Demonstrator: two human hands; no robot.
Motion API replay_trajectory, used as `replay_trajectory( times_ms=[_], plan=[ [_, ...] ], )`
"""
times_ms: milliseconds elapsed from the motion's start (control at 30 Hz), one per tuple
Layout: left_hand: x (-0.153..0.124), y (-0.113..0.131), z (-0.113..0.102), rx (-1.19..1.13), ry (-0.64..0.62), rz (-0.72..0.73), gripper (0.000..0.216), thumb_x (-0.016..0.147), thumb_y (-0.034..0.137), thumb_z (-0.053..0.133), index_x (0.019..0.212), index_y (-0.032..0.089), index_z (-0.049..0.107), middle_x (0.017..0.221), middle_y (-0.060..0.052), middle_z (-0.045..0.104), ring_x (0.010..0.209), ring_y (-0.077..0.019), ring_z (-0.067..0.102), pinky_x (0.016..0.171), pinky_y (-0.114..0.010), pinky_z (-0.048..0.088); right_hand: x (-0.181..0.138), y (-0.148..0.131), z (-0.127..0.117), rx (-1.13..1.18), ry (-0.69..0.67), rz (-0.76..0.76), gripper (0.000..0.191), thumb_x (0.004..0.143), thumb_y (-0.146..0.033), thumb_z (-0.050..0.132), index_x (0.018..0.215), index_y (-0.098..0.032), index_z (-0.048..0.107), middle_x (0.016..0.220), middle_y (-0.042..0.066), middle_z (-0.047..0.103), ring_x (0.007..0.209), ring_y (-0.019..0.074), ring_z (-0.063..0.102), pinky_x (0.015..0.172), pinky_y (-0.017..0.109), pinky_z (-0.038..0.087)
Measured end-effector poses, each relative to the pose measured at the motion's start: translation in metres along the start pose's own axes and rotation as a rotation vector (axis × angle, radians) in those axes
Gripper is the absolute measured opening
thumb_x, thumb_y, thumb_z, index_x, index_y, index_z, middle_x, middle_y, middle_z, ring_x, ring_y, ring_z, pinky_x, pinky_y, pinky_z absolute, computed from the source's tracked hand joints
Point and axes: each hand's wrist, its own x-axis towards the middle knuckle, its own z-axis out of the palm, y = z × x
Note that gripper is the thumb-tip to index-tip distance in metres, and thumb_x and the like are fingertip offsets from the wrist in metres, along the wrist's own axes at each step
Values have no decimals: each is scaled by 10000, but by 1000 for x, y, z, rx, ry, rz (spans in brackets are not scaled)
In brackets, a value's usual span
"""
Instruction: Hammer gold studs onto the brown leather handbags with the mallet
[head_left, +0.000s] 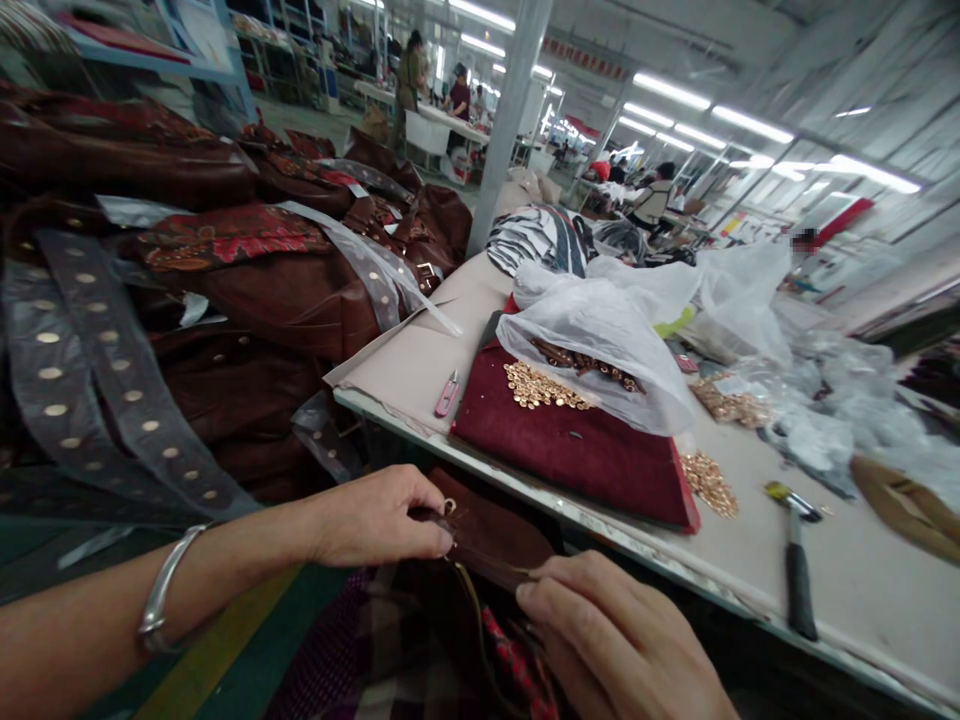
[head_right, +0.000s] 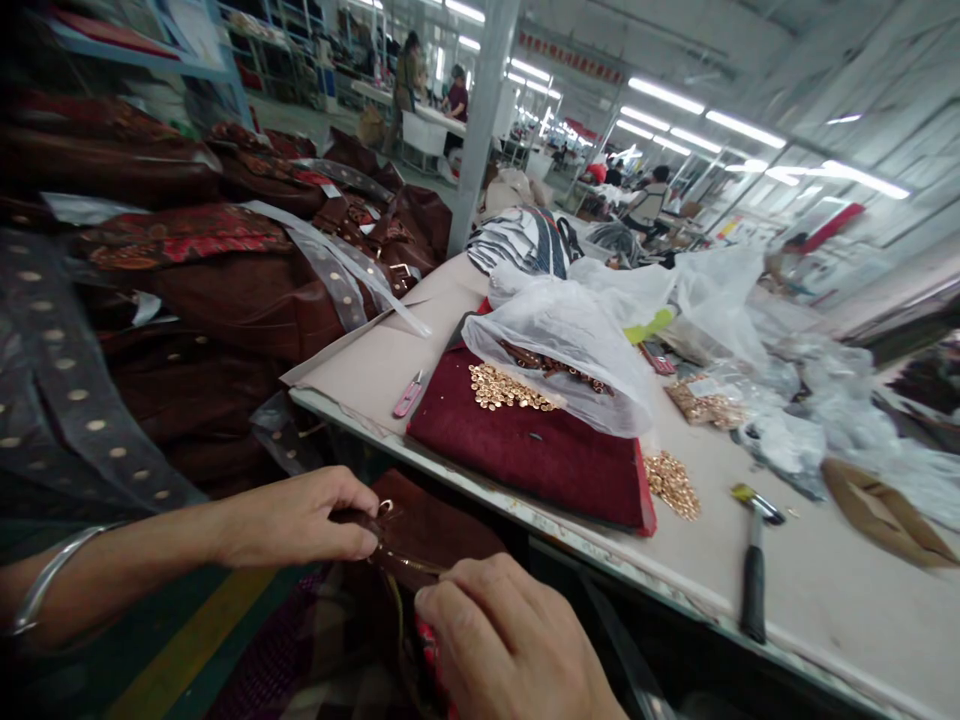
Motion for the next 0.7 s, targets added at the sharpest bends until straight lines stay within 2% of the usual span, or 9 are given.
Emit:
replay_trajectory(
  times_ms=[200, 467, 700],
  plan=[
    [1, -4, 4, -85, 16, 0, 207, 723, 349, 583, 628, 176, 519, 584, 51, 371, 563, -106, 312, 501, -251, 228, -5, -2, -3, -25, 5, 28, 189, 1036, -168, 431, 1065, -202, 614, 869, 61, 740, 711, 165, 706, 608, 246, 586],
    [9, -12, 10, -192, 39, -51, 205, 652, 354, 626, 636, 152, 591, 583, 45, 402, 571, -107, 332, 504, -241, 215, -24, 7, 8, 58, -6, 99, 241, 1030, -151, 434, 1056, -175, 672, 901, 76, 721, 760, 152, 696, 661, 214, 602],
    [7, -13, 5, -274, 61, -50, 235, 626, 374, 659, 609, 150, 588, 581, 43, 417, 591, -112, 333, 542, -251, 216, -34, 7, 9, 85, -17, 136, 263, 1044, -159, 400, 1071, -174, 661, 916, 74, 720, 770, 150, 694, 652, 219, 593]
  ],
)
